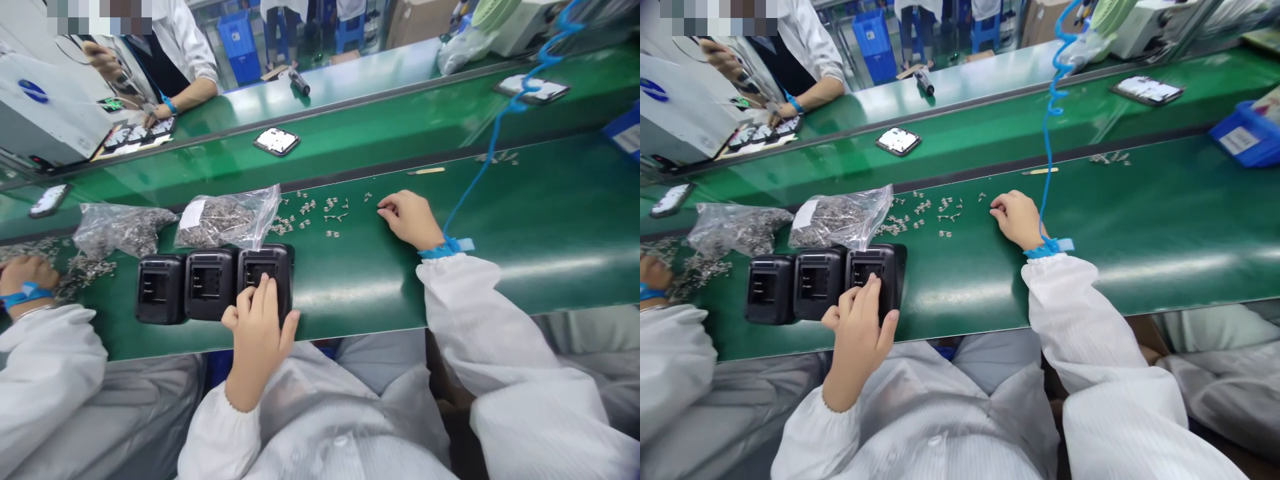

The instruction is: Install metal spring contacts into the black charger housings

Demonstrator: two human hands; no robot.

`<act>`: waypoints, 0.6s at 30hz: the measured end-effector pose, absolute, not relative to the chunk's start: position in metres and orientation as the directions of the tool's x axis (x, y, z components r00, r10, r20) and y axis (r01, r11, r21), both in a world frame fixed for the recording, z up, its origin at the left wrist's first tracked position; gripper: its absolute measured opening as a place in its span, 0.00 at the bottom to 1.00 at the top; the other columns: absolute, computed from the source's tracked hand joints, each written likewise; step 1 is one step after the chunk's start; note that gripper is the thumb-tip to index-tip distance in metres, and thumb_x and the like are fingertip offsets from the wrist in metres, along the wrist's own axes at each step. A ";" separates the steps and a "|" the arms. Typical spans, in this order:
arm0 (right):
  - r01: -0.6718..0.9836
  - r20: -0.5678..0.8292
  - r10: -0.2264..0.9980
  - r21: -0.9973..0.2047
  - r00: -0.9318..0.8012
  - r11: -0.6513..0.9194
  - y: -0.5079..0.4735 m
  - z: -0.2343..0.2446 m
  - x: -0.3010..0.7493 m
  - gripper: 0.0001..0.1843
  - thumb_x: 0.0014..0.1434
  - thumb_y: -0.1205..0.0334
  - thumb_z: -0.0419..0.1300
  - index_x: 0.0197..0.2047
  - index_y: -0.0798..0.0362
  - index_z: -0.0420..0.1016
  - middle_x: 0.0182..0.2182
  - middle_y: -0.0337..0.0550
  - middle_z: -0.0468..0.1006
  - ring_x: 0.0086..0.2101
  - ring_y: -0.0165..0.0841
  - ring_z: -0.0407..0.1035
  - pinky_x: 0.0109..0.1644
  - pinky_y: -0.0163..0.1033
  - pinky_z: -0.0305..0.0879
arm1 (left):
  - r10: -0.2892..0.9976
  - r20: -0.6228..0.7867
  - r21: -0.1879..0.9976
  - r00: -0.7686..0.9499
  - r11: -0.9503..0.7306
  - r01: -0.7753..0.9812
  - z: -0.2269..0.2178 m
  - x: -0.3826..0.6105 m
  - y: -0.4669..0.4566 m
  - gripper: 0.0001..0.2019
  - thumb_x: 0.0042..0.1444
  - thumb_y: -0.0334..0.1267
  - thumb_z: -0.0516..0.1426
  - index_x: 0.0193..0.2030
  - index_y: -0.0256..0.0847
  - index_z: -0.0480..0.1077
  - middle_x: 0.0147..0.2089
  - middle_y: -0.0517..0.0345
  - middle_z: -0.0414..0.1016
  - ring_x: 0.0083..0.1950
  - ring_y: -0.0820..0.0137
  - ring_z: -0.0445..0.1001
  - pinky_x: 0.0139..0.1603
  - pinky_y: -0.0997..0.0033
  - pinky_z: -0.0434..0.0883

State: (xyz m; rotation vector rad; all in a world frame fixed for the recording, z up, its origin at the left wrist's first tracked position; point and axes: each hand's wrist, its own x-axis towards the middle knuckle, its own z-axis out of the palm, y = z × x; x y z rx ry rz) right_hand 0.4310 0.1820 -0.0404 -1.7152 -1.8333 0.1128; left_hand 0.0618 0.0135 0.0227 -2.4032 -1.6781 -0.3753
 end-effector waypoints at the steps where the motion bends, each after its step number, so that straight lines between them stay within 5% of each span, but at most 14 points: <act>1: 0.875 0.376 0.926 -0.455 0.021 0.165 0.181 -0.041 0.430 0.07 0.58 0.64 0.61 0.37 0.52 0.81 0.32 0.47 0.77 0.36 0.42 0.72 0.45 0.49 0.70 | 0.887 0.326 -0.008 0.326 -0.342 0.940 0.023 0.064 0.012 0.30 0.73 0.51 0.46 0.70 0.29 0.61 0.68 0.32 0.69 0.60 0.44 0.65 0.51 0.47 0.55; 5: 0.867 0.418 0.908 -0.464 0.033 0.182 0.179 -0.042 0.424 0.06 0.58 0.64 0.61 0.36 0.51 0.82 0.33 0.47 0.77 0.36 0.43 0.72 0.46 0.50 0.71 | 0.761 0.520 0.076 0.389 -0.495 0.866 0.013 0.084 -0.006 0.27 0.69 0.49 0.50 0.67 0.32 0.65 0.65 0.31 0.71 0.63 0.43 0.64 0.54 0.44 0.60; 8: 0.832 0.460 0.885 -0.518 0.073 0.201 0.176 -0.041 0.414 0.05 0.57 0.62 0.64 0.37 0.51 0.82 0.37 0.48 0.78 0.33 0.39 0.72 0.45 0.49 0.73 | 0.507 0.682 0.088 0.527 -0.772 0.630 -0.020 0.106 -0.028 0.17 0.67 0.47 0.51 0.51 0.40 0.75 0.57 0.41 0.77 0.54 0.52 0.71 0.46 0.51 0.64; 10: 0.798 0.470 0.878 -0.563 0.095 0.216 0.174 -0.040 0.407 0.06 0.57 0.61 0.66 0.38 0.52 0.82 0.41 0.49 0.77 0.30 0.35 0.72 0.42 0.48 0.75 | 0.253 0.644 0.006 0.722 -0.945 0.326 -0.049 0.117 -0.041 0.09 0.66 0.41 0.55 0.43 0.45 0.77 0.54 0.50 0.78 0.50 0.60 0.73 0.39 0.59 0.65; 12: 0.772 0.473 0.876 -0.592 0.099 0.232 0.173 -0.040 0.404 0.07 0.56 0.60 0.66 0.39 0.52 0.82 0.44 0.49 0.77 0.29 0.33 0.72 0.40 0.47 0.77 | 0.132 0.427 0.051 0.894 -0.991 0.122 -0.075 0.120 -0.046 0.08 0.66 0.39 0.56 0.40 0.46 0.77 0.46 0.53 0.79 0.42 0.67 0.73 0.35 0.64 0.66; 15: 0.758 0.478 0.874 -0.600 0.084 0.255 0.171 -0.041 0.403 0.09 0.57 0.58 0.67 0.40 0.51 0.82 0.46 0.50 0.76 0.30 0.33 0.72 0.41 0.48 0.78 | 0.424 0.103 0.148 0.900 -0.901 0.407 -0.095 0.107 -0.035 0.10 0.66 0.43 0.57 0.37 0.42 0.76 0.39 0.54 0.77 0.38 0.68 0.75 0.35 0.65 0.71; 18: 0.766 0.471 0.882 -0.577 0.028 0.284 0.170 -0.039 0.404 0.08 0.58 0.57 0.67 0.40 0.50 0.83 0.45 0.49 0.77 0.34 0.36 0.74 0.43 0.49 0.79 | 0.621 0.033 0.094 0.783 -0.782 0.617 -0.081 0.078 -0.007 0.06 0.67 0.36 0.58 0.44 0.40 0.76 0.47 0.51 0.78 0.48 0.65 0.77 0.44 0.66 0.76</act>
